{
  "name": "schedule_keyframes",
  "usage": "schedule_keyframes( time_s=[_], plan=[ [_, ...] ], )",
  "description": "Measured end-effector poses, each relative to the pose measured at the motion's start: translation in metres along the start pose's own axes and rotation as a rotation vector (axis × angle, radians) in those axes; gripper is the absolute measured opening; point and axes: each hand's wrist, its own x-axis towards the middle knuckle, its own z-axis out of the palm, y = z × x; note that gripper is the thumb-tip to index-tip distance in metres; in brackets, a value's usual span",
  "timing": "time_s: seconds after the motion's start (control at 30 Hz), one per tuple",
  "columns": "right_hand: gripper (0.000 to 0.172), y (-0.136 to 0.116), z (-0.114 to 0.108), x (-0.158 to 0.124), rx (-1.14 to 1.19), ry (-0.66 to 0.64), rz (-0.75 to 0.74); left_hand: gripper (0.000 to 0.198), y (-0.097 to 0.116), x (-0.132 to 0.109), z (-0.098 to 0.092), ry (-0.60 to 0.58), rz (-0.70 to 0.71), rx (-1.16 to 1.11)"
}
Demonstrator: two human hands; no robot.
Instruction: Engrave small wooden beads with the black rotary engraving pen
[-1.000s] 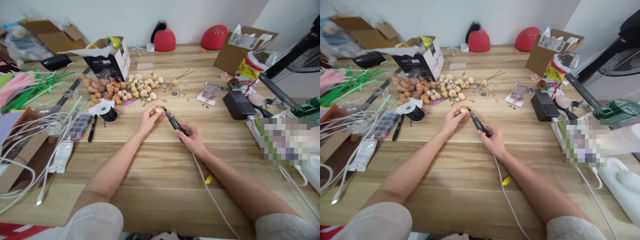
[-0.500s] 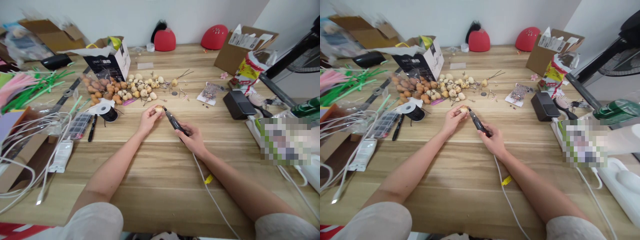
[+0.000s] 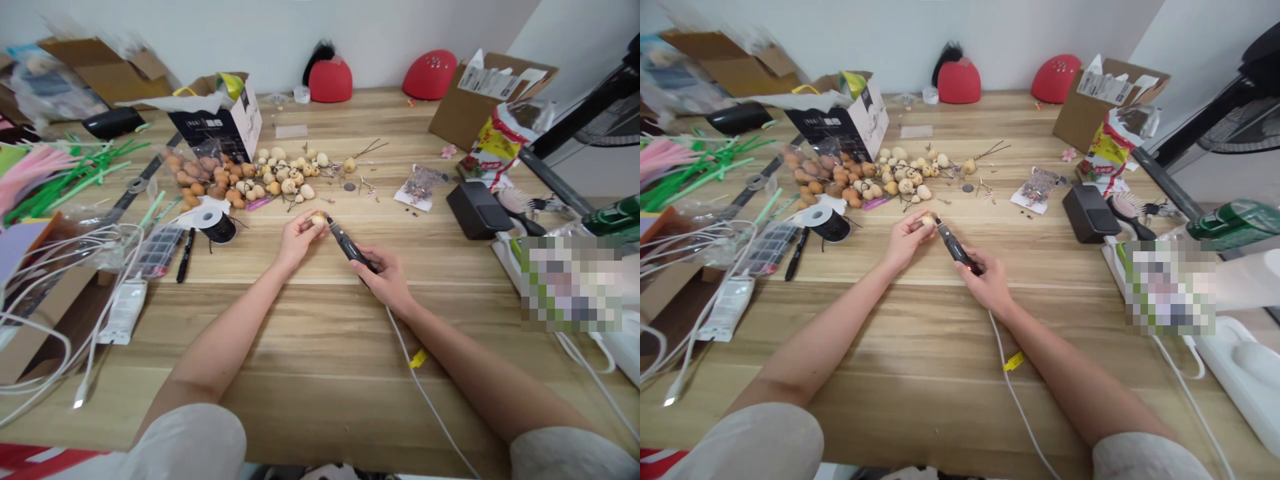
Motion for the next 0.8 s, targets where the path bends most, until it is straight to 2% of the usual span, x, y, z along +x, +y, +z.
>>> schedule_keyframes(
  time_s=[0.4, 0.8],
  plan=[
    [0.052, 0.0015, 0.0012, 0.0007, 0.024, 0.007, 0.002, 0.071, 0.0013, -0.0007, -0.0002, -0.009, 0.001, -0.034],
    [0.046, 0.0031, 0.0017, 0.0008, 0.039, 0.001, -0.016, 0.068, -0.0006, 0.0004, -0.0011, -0.012, 0.022, -0.042]
  ],
)
